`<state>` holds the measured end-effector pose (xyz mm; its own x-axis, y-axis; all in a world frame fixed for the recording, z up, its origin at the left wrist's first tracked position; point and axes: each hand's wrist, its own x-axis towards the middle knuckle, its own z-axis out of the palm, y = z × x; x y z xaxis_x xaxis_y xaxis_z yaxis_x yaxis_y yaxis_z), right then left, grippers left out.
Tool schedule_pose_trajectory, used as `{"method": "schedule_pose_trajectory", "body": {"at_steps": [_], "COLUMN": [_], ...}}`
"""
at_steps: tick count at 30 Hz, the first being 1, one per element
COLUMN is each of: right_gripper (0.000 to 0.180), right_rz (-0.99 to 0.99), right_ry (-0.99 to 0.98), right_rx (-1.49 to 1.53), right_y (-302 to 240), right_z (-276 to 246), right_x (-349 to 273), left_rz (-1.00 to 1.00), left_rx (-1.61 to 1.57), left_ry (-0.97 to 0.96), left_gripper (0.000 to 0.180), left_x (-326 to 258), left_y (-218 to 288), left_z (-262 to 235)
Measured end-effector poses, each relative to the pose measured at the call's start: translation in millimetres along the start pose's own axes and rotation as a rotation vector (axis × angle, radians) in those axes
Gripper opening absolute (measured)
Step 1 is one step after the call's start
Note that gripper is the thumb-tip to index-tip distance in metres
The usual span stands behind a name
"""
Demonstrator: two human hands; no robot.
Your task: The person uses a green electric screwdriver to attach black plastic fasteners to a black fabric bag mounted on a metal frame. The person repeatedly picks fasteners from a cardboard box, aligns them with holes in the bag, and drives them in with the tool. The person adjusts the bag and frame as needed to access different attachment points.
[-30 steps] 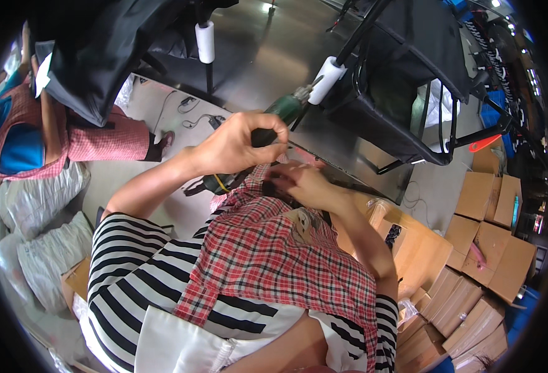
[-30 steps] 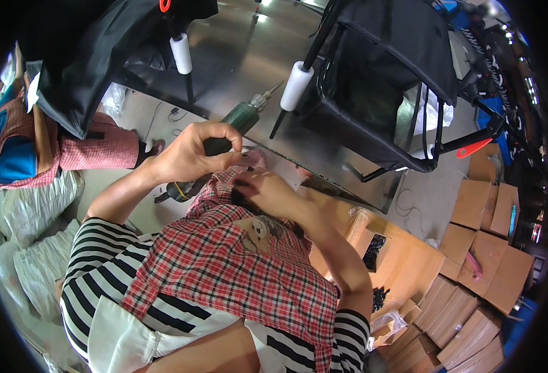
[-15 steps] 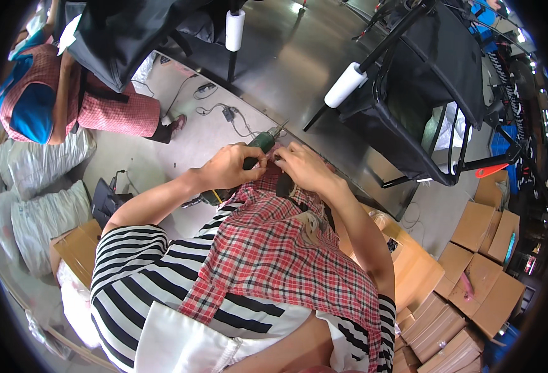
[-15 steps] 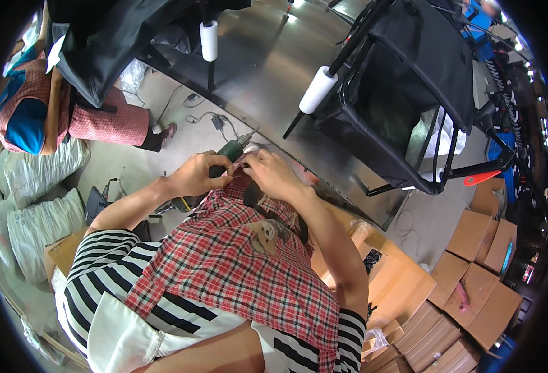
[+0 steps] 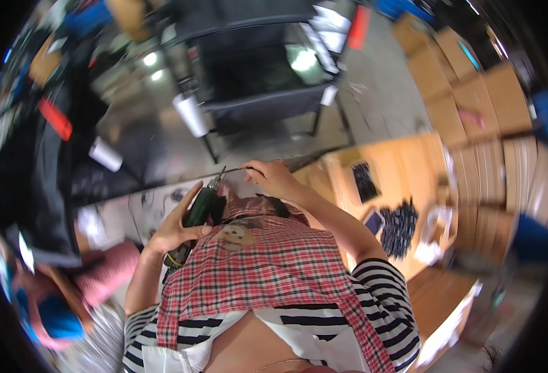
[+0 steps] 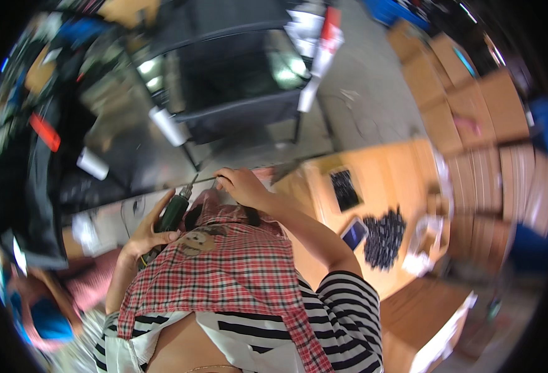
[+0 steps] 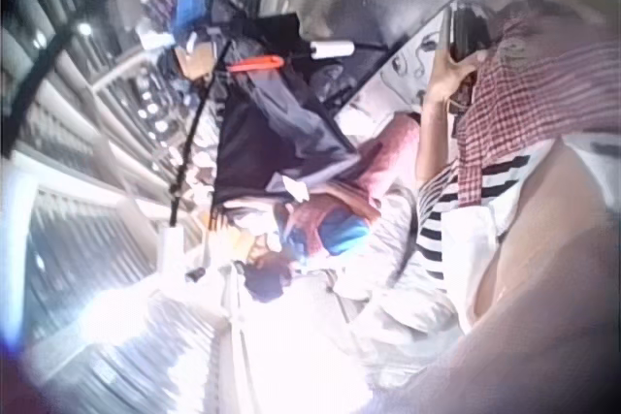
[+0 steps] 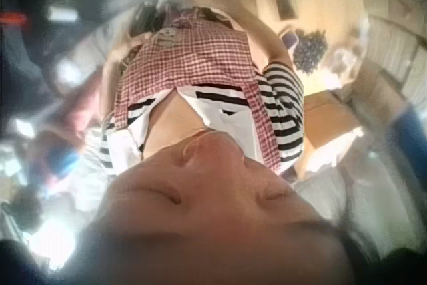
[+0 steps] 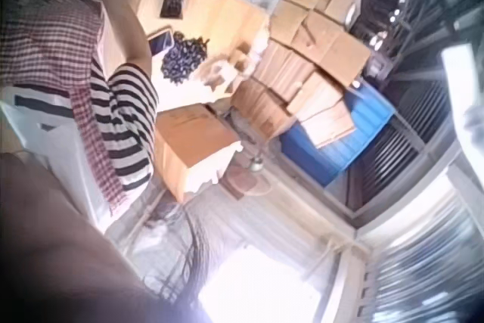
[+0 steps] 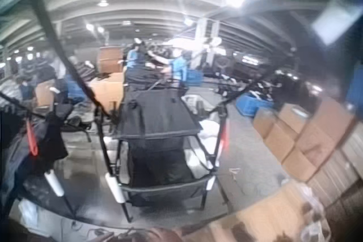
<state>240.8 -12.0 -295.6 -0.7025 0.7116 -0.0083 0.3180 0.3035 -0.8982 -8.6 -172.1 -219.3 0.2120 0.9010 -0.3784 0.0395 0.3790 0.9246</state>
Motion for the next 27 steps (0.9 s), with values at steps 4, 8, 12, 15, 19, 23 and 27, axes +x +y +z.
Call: {"method": "schedule_pose_trajectory", "body": {"at_steps": [4,8,12,15,19,23,27], "right_gripper": [0.022,0.016,0.019,0.017,0.009,0.006,0.011], "right_rz": [0.115,0.317,0.727,0.634,0.472,0.503,0.476], "right_ry": [0.48,1.047,0.967,0.992,0.903,0.548,0.415], "right_rx": [-0.43,-0.662,-0.793,-0.864,-0.699,-0.857,-0.783], "right_y": [44.6,73.6,141.5,164.4,126.7,118.7,133.3], "right_z": [-68.8,-154.5,-181.8,-175.7,-173.1,-170.7,-159.8], "right_x": [-78.0,-187.9,-272.2,-280.2,-249.4,-233.6,-220.7], "left_rz": [0.04,-0.033,-0.134,-0.153,-0.143,-0.163,-0.187], "left_rx": [0.052,0.157,0.182,0.203,0.178,0.148,0.09], "left_ry": [-0.253,-0.39,-0.475,-0.484,-0.468,-0.428,-0.391], "left_gripper": [0.107,0.106,0.103,0.103,0.104,0.104,0.104], "left_x": [58.1,83.6,105.3,109.1,106.6,104.5,99.3], "left_y": [15.6,44.3,52.2,53.9,52.1,50.8,47.4], "left_z": [15.0,35.6,54.9,66.5,72.3,72.3,74.5]}}
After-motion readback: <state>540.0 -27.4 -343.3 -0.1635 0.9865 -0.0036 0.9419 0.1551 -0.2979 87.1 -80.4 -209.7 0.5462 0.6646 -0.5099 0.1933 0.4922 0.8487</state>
